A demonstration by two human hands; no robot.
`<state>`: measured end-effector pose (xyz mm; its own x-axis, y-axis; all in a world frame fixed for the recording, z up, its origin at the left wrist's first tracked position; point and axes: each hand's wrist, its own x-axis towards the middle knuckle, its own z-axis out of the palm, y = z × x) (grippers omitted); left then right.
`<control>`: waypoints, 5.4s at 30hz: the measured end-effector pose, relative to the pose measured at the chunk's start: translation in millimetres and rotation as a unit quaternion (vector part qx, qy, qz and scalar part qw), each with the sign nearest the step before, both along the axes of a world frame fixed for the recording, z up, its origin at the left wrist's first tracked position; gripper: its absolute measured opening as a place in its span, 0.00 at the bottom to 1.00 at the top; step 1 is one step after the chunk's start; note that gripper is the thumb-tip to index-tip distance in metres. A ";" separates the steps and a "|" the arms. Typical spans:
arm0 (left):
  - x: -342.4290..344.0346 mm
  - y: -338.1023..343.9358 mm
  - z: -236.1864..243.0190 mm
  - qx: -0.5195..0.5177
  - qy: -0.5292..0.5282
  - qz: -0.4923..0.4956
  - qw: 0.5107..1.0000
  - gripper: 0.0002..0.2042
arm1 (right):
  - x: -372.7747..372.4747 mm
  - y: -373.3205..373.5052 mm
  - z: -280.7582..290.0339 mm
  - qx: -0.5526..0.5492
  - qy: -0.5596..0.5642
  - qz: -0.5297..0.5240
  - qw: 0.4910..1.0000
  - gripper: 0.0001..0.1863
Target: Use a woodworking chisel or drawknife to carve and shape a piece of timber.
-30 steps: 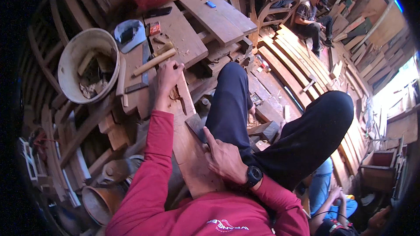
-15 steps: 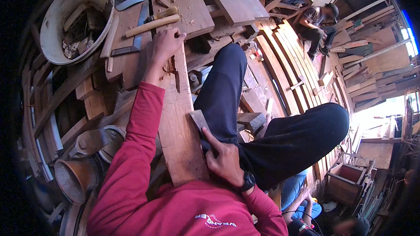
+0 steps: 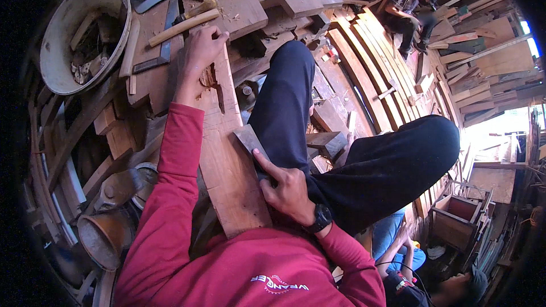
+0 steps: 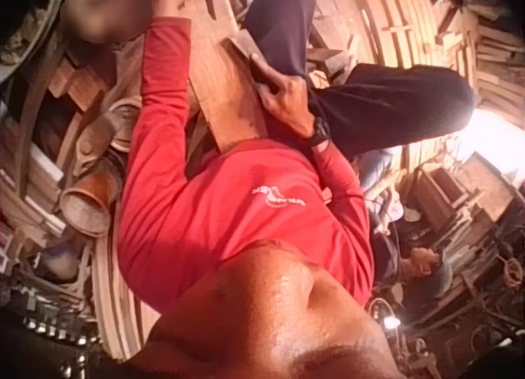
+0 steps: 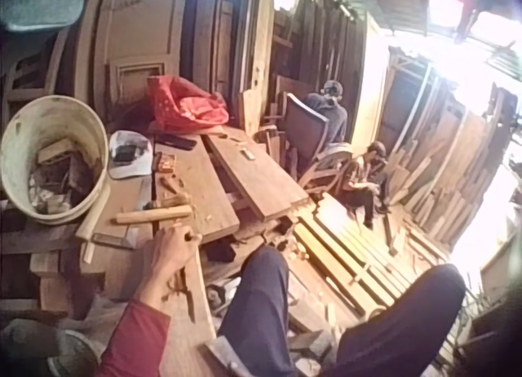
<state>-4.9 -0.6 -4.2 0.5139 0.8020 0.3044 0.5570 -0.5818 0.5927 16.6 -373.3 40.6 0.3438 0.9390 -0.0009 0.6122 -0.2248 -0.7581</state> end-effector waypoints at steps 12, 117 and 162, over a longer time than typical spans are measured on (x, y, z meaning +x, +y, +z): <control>-5.4 -1.4 6.0 0.007 0.013 0.007 1.000 0.18 | 0.5 1.5 7.6 -0.007 0.008 -0.002 1.000 0.33; -25.0 2.7 9.6 0.000 0.023 0.042 0.999 0.19 | -1.8 35.5 1.4 -0.022 0.025 -0.026 0.999 0.35; -21.4 10.2 3.2 -0.003 0.054 0.063 0.997 0.22 | 11.1 126.0 15.8 -0.045 -0.078 -0.057 0.994 0.31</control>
